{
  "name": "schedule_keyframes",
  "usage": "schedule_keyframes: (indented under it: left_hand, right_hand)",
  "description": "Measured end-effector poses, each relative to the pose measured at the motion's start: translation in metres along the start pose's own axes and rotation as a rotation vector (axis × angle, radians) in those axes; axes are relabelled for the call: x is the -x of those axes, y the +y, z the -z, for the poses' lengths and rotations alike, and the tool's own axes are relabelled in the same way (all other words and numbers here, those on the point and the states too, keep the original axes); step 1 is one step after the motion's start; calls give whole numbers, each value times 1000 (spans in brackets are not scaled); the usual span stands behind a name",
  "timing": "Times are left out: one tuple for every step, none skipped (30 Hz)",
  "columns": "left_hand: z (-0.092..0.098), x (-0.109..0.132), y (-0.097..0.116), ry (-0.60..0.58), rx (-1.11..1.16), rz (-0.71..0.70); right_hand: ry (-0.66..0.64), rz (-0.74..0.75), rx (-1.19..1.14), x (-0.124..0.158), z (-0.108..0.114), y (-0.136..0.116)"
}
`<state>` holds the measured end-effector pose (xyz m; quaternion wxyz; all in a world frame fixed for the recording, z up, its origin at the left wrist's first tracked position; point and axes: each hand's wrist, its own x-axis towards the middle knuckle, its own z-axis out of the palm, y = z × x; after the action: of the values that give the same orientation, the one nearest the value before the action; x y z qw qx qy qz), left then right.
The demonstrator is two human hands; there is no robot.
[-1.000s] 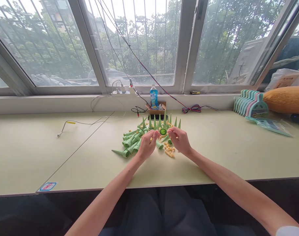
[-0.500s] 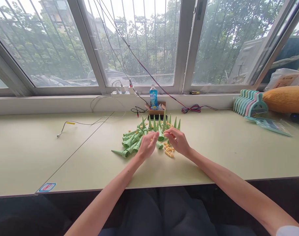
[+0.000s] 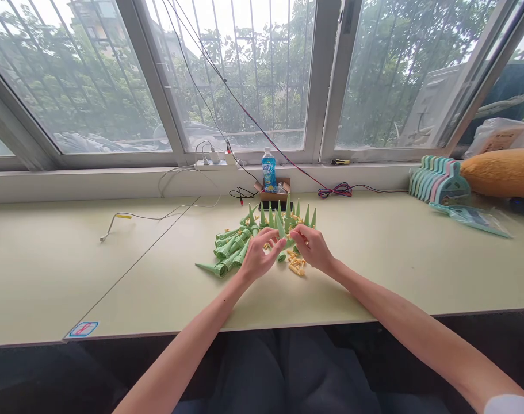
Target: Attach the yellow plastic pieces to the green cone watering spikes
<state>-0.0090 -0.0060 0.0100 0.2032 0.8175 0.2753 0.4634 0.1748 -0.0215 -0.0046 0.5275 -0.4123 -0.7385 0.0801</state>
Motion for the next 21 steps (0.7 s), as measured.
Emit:
schedule_keyframes:
  left_hand:
    - [-1, 0, -1, 6, -2, -13]
    - [-1, 0, -2, 13, -5, -28]
    - [-2, 1, -3, 20, -9, -44]
    - [-2, 1, -4, 26, -11, -61]
    - [-3, 1, -4, 29, -13, -77]
    - [-3, 1, -5, 31, -14, -92]
    - [-3, 1, -6, 32, -13, -103]
    - [-4, 2, -7, 32, -12, -111]
    - [-4, 2, -8, 33, -14, -115]
    - [-5, 2, -8, 36, -18, -115]
    - [-5, 2, -9, 38, -26, -110]
    - [-5, 1, -9, 40, -34, -102]
    - [-6, 1, -9, 42, -41, -91]
    - [-6, 1, -9, 49, -45, -76]
    - [-6, 1, -8, 58, -44, -55]
    - [-6, 1, -7, 71, -40, -30]
    - [-6, 0, -6, 89, -34, -3]
    - [-6, 0, -5, 107, -30, 25]
    - [-5, 0, -4, 120, -30, 50]
    - [-4, 0, -3, 125, -35, 71]
    - [-4, 0, -2, 120, -43, 87]
  right_hand:
    - [-1, -7, 7, 0, 0, -1]
    - [-4, -14, 12, 0, 0, -1]
    - [-7, -21, 16, 0, 0, -2]
    - [-11, -27, 19, -1, 0, -2]
    - [-14, -33, 21, -1, 0, -2]
    - [-15, -39, 23, -1, 0, -2]
    - [-16, -44, 23, -1, 0, -2]
    - [-16, -50, 23, -1, 0, -2]
    - [-16, -56, 22, -1, 0, -2]
    - [-13, -62, 19, -1, -1, -2]
    - [-11, -67, 16, -1, -1, -2]
    - [-6, -72, 12, -1, -1, -3]
    - [1, -77, 10, -1, -1, -3]
    - [9, -80, 9, -1, -1, -4]
    - [20, -83, 9, -1, -1, -5]
    - [34, -85, 10, -1, -1, -5]
    - [50, -86, 10, -1, -1, -6]
    - [65, -85, 9, -1, -1, -6]
    - [78, -81, 6, -1, -1, -6]
    - [87, -75, 3, -1, 0, -6]
    - [93, -65, -1, -1, 0, -6]
